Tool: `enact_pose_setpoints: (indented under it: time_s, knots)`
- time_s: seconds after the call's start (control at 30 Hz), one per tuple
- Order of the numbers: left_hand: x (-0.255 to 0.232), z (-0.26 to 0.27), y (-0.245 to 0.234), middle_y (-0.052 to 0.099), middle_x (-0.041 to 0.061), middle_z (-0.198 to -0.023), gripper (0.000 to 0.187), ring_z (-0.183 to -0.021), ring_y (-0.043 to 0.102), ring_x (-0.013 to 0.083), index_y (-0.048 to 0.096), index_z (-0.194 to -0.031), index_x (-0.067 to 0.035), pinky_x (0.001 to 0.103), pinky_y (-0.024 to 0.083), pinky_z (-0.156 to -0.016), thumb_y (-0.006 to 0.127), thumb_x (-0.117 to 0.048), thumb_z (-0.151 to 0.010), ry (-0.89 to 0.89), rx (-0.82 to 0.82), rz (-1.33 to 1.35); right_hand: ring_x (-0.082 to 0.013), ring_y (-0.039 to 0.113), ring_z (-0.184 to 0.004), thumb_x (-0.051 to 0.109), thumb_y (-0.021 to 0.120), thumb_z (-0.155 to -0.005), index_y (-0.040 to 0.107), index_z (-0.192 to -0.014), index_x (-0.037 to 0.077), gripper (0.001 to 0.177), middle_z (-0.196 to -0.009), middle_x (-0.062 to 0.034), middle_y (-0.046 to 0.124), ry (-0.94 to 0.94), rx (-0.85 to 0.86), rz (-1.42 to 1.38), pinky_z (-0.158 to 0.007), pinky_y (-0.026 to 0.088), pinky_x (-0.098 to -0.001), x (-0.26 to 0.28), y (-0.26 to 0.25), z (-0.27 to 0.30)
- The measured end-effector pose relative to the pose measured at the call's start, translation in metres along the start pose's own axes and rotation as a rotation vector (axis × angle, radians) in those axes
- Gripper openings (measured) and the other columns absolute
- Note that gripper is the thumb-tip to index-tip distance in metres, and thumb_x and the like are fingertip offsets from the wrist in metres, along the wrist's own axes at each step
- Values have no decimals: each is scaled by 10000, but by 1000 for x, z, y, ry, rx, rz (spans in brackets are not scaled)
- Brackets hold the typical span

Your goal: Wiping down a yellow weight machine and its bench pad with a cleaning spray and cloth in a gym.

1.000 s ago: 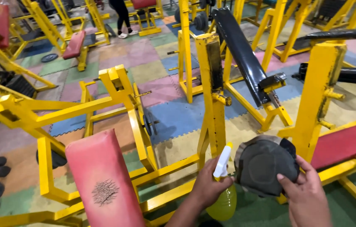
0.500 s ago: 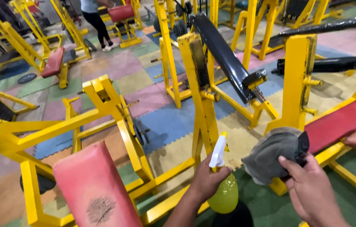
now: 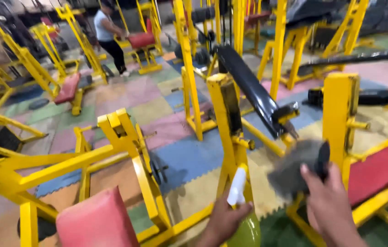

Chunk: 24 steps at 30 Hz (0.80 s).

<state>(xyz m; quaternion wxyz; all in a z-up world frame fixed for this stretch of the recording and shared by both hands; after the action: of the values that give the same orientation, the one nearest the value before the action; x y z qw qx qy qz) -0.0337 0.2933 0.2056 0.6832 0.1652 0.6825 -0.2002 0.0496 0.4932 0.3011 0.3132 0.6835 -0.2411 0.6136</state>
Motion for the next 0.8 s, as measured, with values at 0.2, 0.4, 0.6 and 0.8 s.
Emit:
enact_pose_setpoints:
  time_s: [0.2,0.4,0.6,0.8]
  knots:
    - [-24,-23,-39,729,54,-955,526,-814,636,146,667,-1301,-35,277,534,-769,728,-198,-804,-18,-34,23,-291,543,-1184,221,495,-1027,269,-1508,35,563,-1393,-184,428,-534,35,291,-992,459,-434,37,78,-30]
    - [-19,-59,-61,742,73,-1154,554,-983,667,164,611,-1374,-46,280,535,-885,699,-137,-835,55,-18,144,-471,422,-1422,-148,536,-853,395,-1288,26,490,-1578,-302,345,-1129,123,423,-1165,358,-482,-1,196,-140]
    - [-10,-76,-93,644,17,-804,571,-719,543,114,654,-1391,-84,253,443,-706,719,-110,-825,-18,-5,64,-371,319,-1546,-117,439,-794,399,-1544,59,771,-1639,-154,392,-1075,268,800,-1205,340,-460,-46,181,-113]
    - [16,-92,-102,661,59,-925,627,-842,606,153,608,-1414,-27,282,502,-817,719,-136,-807,-34,44,75,-269,640,-968,51,487,-968,644,-1364,130,434,-1132,-122,718,-34,139,538,-870,487,-395,-4,109,-139]
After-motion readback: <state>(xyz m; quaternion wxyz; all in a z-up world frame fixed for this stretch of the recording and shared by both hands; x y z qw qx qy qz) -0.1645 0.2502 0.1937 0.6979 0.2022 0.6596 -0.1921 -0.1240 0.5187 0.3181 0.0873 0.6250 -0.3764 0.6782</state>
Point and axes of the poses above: each hand's wrist, its own z-axis away from the middle knuckle, its own y-axis out of the palm, x = y × z, the point moved 1 cm from there along -z, towards the middle knuckle
